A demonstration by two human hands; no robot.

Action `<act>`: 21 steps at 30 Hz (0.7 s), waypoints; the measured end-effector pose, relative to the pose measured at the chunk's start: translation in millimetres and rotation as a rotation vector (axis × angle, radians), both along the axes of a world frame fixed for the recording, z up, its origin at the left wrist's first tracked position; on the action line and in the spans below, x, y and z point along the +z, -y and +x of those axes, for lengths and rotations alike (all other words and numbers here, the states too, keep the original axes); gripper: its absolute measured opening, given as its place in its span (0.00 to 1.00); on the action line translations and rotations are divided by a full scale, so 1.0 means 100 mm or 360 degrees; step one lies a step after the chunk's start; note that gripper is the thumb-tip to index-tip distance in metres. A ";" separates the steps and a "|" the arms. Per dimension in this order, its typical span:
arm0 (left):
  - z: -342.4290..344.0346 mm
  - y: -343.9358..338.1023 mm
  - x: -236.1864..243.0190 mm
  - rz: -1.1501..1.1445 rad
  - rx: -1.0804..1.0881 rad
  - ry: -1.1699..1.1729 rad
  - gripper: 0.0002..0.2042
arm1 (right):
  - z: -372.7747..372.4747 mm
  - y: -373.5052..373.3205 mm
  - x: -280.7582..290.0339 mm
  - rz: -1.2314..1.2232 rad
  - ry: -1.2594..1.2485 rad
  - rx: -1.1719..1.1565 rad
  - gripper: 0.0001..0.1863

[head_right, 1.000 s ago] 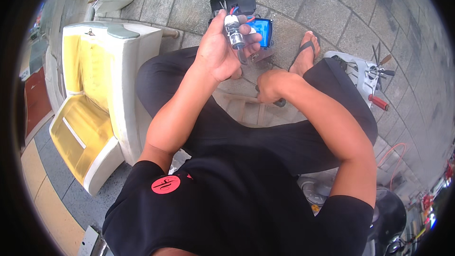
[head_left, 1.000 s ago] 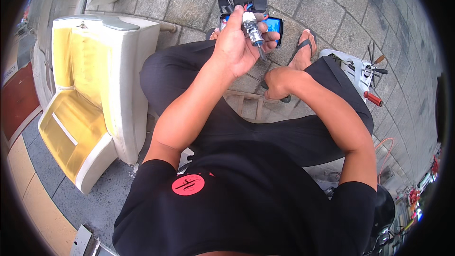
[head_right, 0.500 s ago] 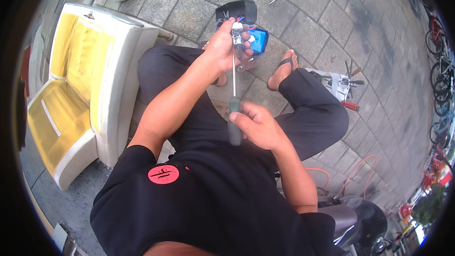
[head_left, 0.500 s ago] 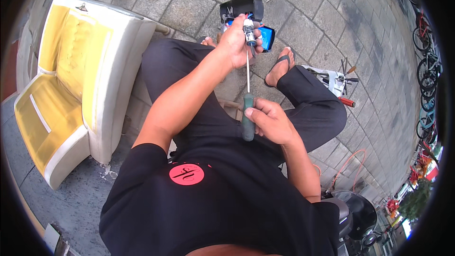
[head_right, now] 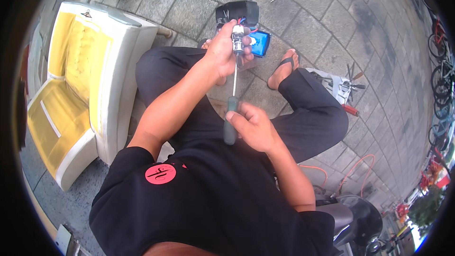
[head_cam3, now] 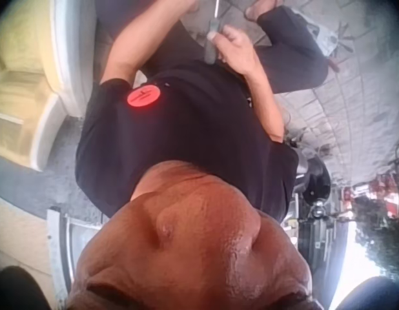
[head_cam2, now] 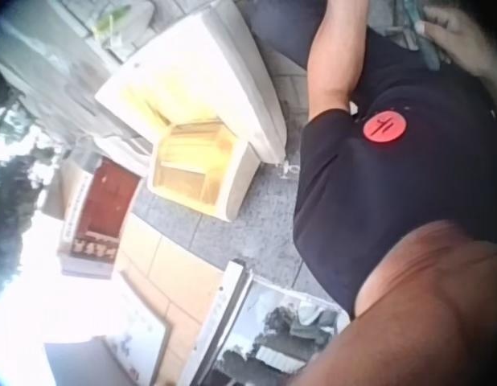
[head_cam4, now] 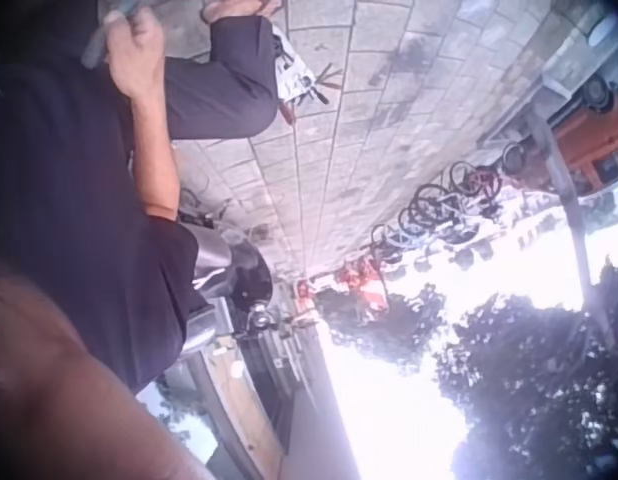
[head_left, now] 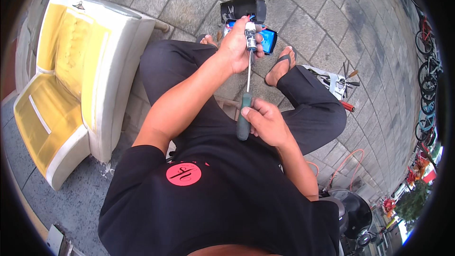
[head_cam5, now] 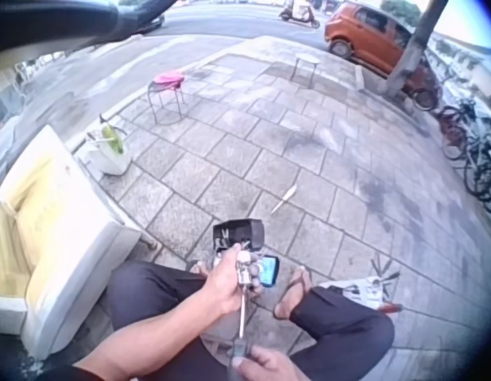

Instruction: The person sits on the sidewalk and uses a screwdriver to adjust a small electronic component with wires. They manipulate the component and screwdriver throughout the clip, occasionally switching tools.

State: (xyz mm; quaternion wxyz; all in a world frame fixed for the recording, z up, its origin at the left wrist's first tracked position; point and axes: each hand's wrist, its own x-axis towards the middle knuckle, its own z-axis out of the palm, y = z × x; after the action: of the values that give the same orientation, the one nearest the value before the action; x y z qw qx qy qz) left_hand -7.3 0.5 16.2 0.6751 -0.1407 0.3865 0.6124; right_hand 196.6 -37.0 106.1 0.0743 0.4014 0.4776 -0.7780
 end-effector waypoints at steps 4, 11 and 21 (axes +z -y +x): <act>0.04 0.01 0.06 -0.0084 -0.0002 -0.0089 0.21 | 0.01 0.00 0.03 0.0061 0.0058 0.0063 0.10; 0.08 0.06 0.00 -0.0073 -0.0031 -0.0062 0.20 | 0.03 -0.01 0.01 0.0033 0.0093 0.0081 0.10; 0.08 0.10 -0.04 -0.0021 -0.0061 -0.0025 0.22 | 0.03 -0.24 0.04 -0.0094 0.0115 0.0380 0.17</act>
State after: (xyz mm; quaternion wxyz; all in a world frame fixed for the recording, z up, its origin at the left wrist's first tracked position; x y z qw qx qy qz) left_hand 0.4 -9.1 12.3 0.6828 -0.1329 0.3984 0.5978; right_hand 200.0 -12.8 109.7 0.1953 0.3671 0.4960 -0.7623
